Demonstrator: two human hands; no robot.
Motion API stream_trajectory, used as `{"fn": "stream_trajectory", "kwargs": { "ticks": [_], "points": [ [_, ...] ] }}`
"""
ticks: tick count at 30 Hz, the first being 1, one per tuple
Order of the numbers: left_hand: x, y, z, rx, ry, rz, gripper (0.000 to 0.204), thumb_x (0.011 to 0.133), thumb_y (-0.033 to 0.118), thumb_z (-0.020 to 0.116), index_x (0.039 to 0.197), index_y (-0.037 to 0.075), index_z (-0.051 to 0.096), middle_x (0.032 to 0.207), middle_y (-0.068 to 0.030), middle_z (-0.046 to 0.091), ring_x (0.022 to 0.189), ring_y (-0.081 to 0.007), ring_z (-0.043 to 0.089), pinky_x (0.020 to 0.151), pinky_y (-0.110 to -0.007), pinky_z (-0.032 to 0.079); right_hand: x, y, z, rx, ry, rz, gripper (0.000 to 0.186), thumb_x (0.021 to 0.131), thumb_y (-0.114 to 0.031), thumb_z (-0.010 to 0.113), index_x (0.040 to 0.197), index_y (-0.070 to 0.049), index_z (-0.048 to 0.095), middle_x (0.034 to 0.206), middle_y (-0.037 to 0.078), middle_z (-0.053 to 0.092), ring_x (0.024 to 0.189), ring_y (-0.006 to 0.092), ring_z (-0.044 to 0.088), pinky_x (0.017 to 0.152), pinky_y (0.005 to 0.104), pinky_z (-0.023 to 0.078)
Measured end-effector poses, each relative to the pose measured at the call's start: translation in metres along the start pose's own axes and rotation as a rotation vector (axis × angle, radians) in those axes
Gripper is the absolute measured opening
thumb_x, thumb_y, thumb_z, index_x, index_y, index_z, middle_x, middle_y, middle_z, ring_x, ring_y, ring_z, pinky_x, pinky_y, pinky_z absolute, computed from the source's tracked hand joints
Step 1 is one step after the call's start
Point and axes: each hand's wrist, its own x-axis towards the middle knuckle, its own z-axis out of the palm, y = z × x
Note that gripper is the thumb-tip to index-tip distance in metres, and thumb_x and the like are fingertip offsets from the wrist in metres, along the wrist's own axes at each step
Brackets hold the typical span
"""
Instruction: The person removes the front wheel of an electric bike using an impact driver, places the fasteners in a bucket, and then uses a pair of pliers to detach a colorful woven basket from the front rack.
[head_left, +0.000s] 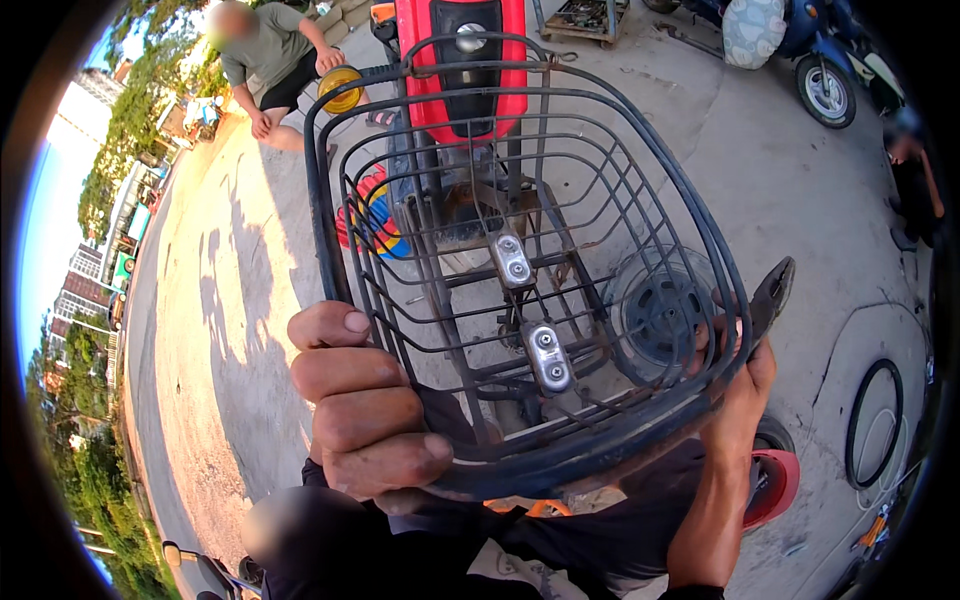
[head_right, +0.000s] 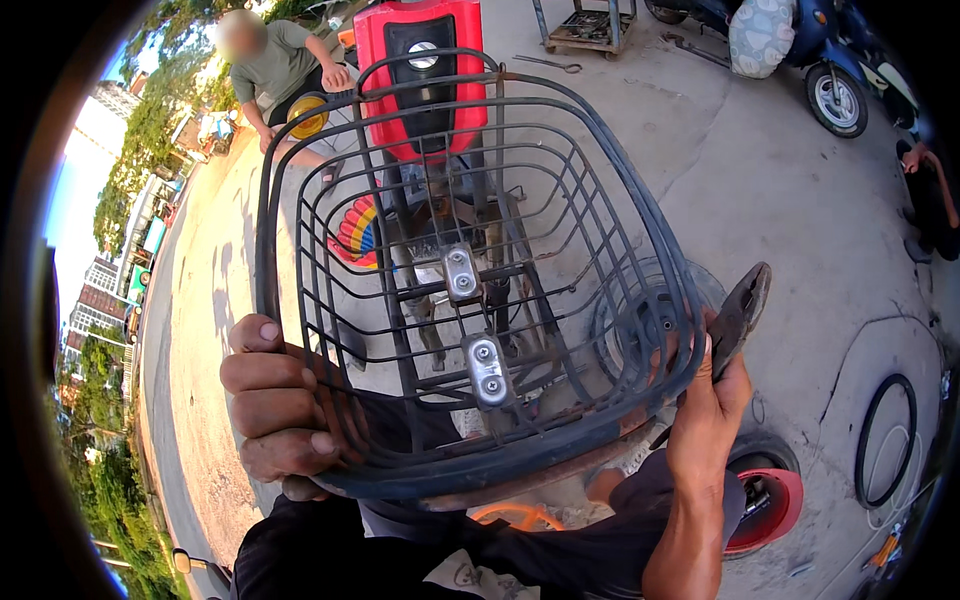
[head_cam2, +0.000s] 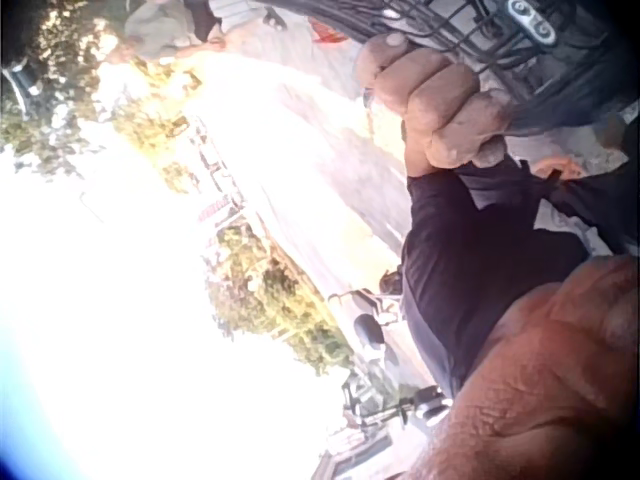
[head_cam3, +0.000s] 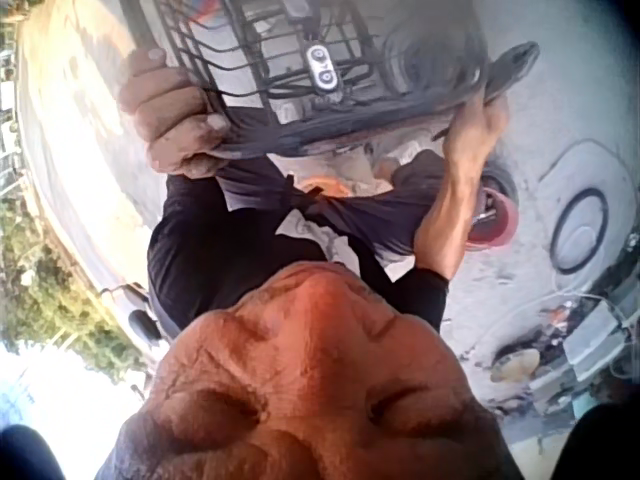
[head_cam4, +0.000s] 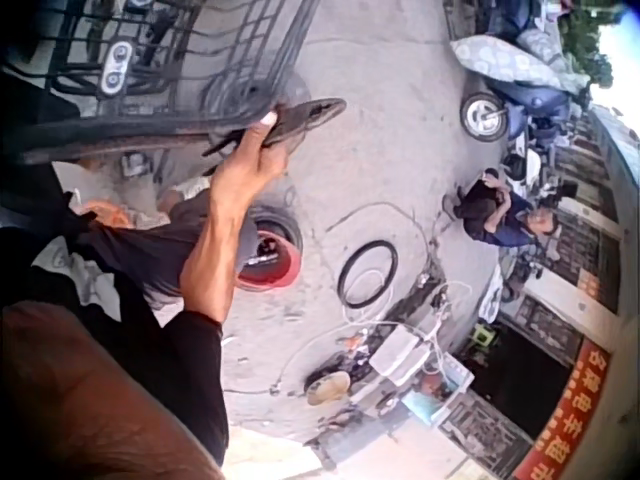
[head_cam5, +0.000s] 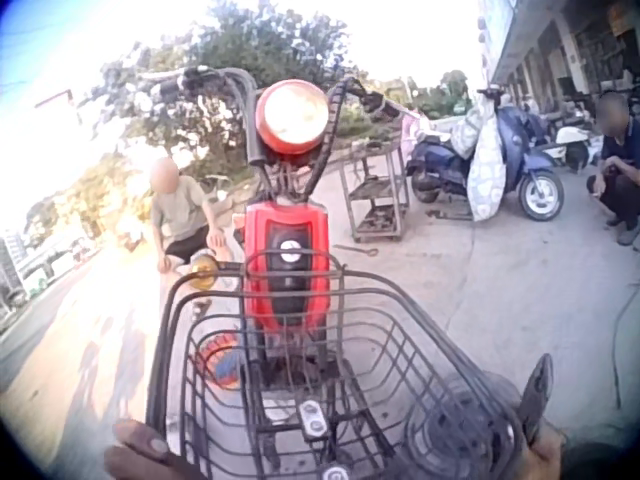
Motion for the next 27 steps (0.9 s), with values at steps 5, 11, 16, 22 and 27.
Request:
{"fn": "stream_trajectory", "kwargs": {
  "ticks": [5, 11, 16, 22, 27],
  "points": [
    [0.001, -0.012, -0.021, -0.017, 0.037, -0.008, 0.018, 0.093, 0.037, 0.053, 0.083, 0.023, 0.049, 0.070, 0.0051, 0.044, 0.071, -0.0165, 0.045, 0.079, -0.044, 0.038, 0.002, 0.004, -0.019, -0.219, -0.188, 0.045, 0.033, 0.103, -0.017, 0.052, 0.128, 0.006, 0.052, 0.102, 0.006, 0.063, 0.090, 0.0098, 0.056, 0.079, 0.0251, 0.047],
    [0.003, -0.022, -0.034, -0.041, 0.007, -0.041, 0.024, 0.094, 0.037, 0.048, 0.077, 0.020, 0.047, 0.067, 0.0041, 0.043, 0.069, -0.0165, 0.044, 0.080, -0.044, 0.038, -0.004, 0.004, 0.000, -0.382, -0.272, 0.143, 0.034, 0.097, -0.008, 0.057, 0.128, 0.004, 0.051, 0.101, 0.011, 0.067, 0.091, 0.0174, 0.061, 0.083, 0.0307, 0.048],
    [0.001, -0.023, -0.027, -0.066, 0.113, -0.093, 0.041, 0.103, 0.045, 0.034, 0.071, 0.019, 0.035, 0.066, 0.0028, 0.027, 0.071, -0.0162, 0.034, 0.087, -0.043, 0.035, -0.016, 0.029, 0.004, -0.640, -0.436, -0.077, 0.025, 0.093, -0.010, 0.059, 0.115, 0.003, 0.054, 0.088, 0.023, 0.065, 0.080, 0.0427, 0.064, 0.075, 0.0426, 0.050],
    [0.001, -0.034, -0.037, -0.066, 0.169, -0.072, 0.025, 0.097, 0.024, 0.043, 0.072, 0.019, 0.040, 0.064, 0.0039, 0.031, 0.066, -0.0150, 0.035, 0.082, -0.043, 0.038, -0.017, 0.059, 0.012, -0.902, -0.598, -0.296, 0.050, 0.091, -0.016, 0.061, 0.133, 0.005, 0.046, 0.104, 0.028, 0.062, 0.091, 0.0462, 0.061, 0.079, 0.0466, 0.051],
    [0.001, -0.031, -0.039, -0.099, 0.102, -0.131, 0.026, 0.097, 0.022, 0.041, 0.072, 0.019, 0.034, 0.069, 0.0021, 0.026, 0.074, -0.0169, 0.033, 0.089, -0.042, 0.034, -0.015, 0.101, 0.013, -1.084, -0.731, -0.667, 0.063, 0.089, -0.022, 0.063, 0.142, 0.003, 0.040, 0.118, 0.027, 0.059, 0.099, 0.0454, 0.061, 0.082, 0.0487, 0.053]
  ]
}}
